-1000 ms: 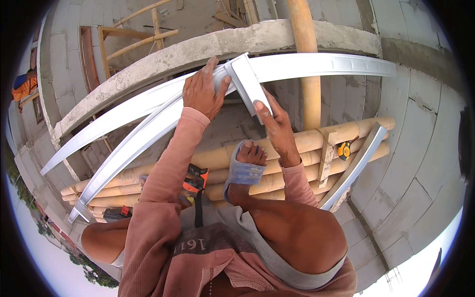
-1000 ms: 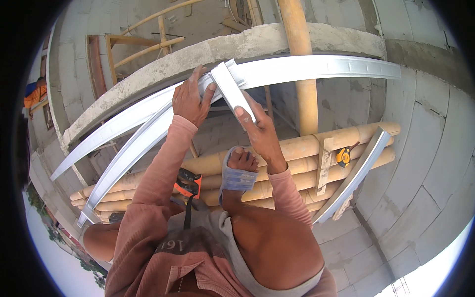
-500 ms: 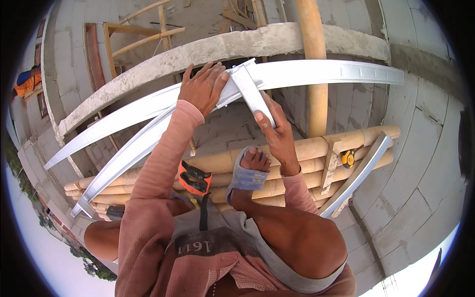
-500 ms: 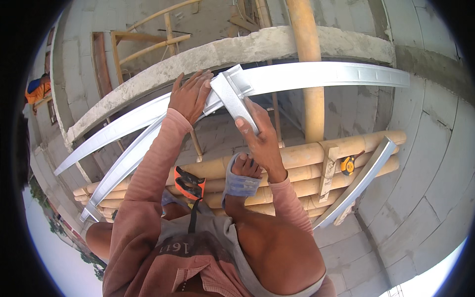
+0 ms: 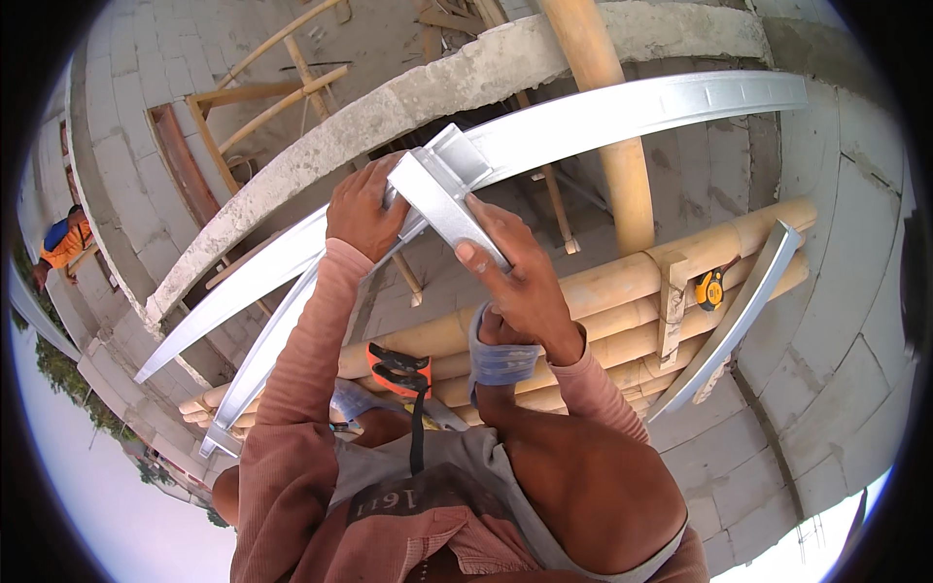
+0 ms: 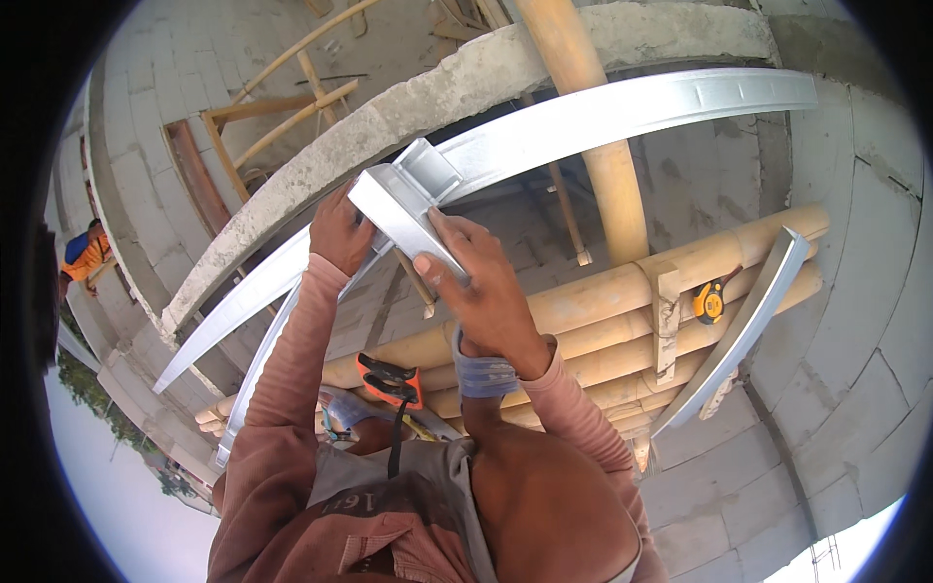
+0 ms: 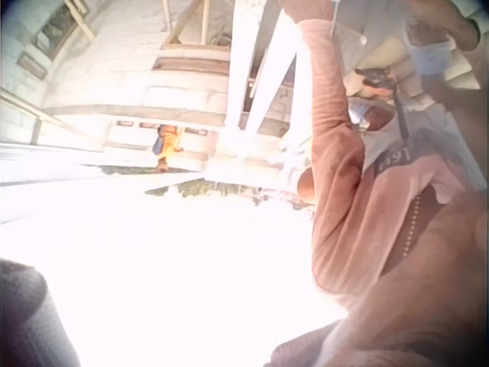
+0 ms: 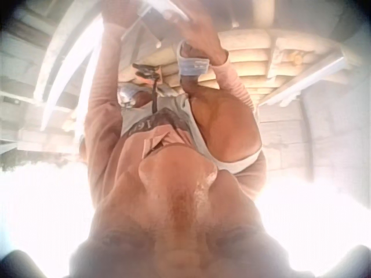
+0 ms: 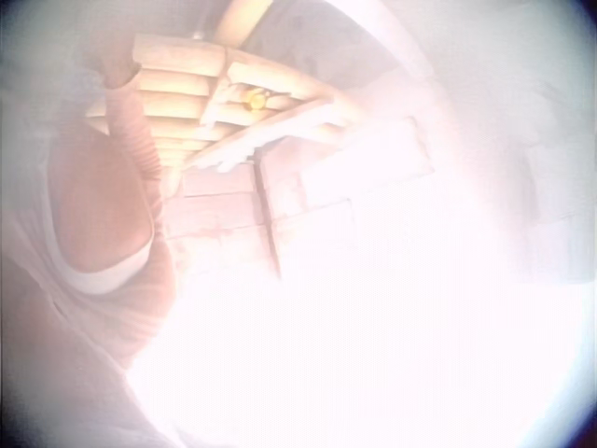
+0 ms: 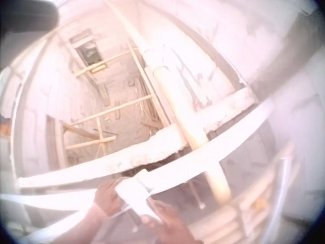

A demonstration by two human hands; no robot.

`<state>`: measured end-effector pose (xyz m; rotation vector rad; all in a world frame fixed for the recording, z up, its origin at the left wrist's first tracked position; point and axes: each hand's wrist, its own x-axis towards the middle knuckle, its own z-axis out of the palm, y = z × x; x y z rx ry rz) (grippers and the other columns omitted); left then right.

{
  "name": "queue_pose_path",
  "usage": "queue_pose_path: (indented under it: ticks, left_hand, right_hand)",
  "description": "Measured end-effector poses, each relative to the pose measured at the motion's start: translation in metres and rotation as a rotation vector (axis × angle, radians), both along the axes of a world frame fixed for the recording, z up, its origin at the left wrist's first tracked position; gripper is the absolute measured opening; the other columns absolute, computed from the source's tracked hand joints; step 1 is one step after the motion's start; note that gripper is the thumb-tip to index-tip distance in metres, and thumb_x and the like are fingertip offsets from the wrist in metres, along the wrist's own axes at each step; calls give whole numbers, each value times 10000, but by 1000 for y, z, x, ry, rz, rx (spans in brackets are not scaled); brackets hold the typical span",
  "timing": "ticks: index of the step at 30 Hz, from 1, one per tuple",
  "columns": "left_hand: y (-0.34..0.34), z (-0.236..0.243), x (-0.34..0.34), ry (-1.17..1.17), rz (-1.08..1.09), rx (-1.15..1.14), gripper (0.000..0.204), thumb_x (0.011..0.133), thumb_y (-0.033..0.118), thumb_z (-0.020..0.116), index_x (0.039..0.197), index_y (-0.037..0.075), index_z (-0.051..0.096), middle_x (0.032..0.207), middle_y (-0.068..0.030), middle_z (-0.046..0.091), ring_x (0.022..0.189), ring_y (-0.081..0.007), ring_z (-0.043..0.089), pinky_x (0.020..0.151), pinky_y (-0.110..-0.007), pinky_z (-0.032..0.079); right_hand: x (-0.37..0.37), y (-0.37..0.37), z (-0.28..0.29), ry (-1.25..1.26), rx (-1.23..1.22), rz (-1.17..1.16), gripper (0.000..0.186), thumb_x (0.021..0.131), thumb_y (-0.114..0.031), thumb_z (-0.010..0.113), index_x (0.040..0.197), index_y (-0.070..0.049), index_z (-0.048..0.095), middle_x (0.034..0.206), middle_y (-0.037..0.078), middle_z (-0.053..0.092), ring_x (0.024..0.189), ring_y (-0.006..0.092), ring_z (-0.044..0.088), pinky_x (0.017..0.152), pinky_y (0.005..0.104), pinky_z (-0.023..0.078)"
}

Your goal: The person measures a metal stud using a tape measure, marks a line with a pen, and attaches it to a curved concrete structure using a power drill and screws while sitting on a bamboo scaffold.

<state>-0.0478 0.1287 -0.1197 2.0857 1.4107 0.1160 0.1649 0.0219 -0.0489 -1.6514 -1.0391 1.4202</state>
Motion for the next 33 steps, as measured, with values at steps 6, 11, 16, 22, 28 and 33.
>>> queue_pose_path:
  ticks: [6,11,16,22,28,33]
  left_hand:
    - [1,6,12,58,48,-4,447,921,373,663,1319,171,660,1242,-100,715,1149,-332,660,1037,-452,474]
    - [4,10,13,122,120,-134,535,927,561,658,1306,184,668,1241,-85,722,1172,-311,661,1079,-450,448]
    - [7,2,12,116,123,-220,715,907,725,573,1323,150,654,1281,-110,707,1240,-336,628,1156,-451,383]
    - [5,5,12,103,143,-149,614,904,657,640,1257,156,677,1222,-132,731,1136,-339,681,1055,-445,479]
    - [1,7,9,132,184,-191,710,903,736,576,1276,139,668,1256,-118,716,1197,-315,657,1094,-433,455]
    - [7,11,14,114,132,-272,976,857,901,425,1374,101,636,1350,-136,679,1302,-313,602,1148,-441,390]
  right_hand:
    - [9,-5,-6,4,-22,1,582,1019,-366,656,1454,10,561,1438,216,568,1331,341,532,1116,414,405]
    - [10,-4,-8,33,-32,-8,630,1011,-436,651,1447,11,567,1407,230,588,1297,366,548,1116,431,400]
    - [14,0,-1,110,-172,-45,657,1001,-452,663,1459,9,561,1420,206,602,1327,289,560,1105,387,430]
    - [15,-5,3,84,-227,-36,757,1004,-466,662,1529,39,455,1497,225,531,1385,289,503,1134,380,402]
    - [6,-10,10,42,-203,-28,772,996,-465,675,1545,23,439,1501,206,527,1361,265,511,1110,373,421]
    - [9,-13,8,-75,-184,29,764,973,-480,701,1536,-19,472,1442,165,572,1260,228,561,1033,357,471]
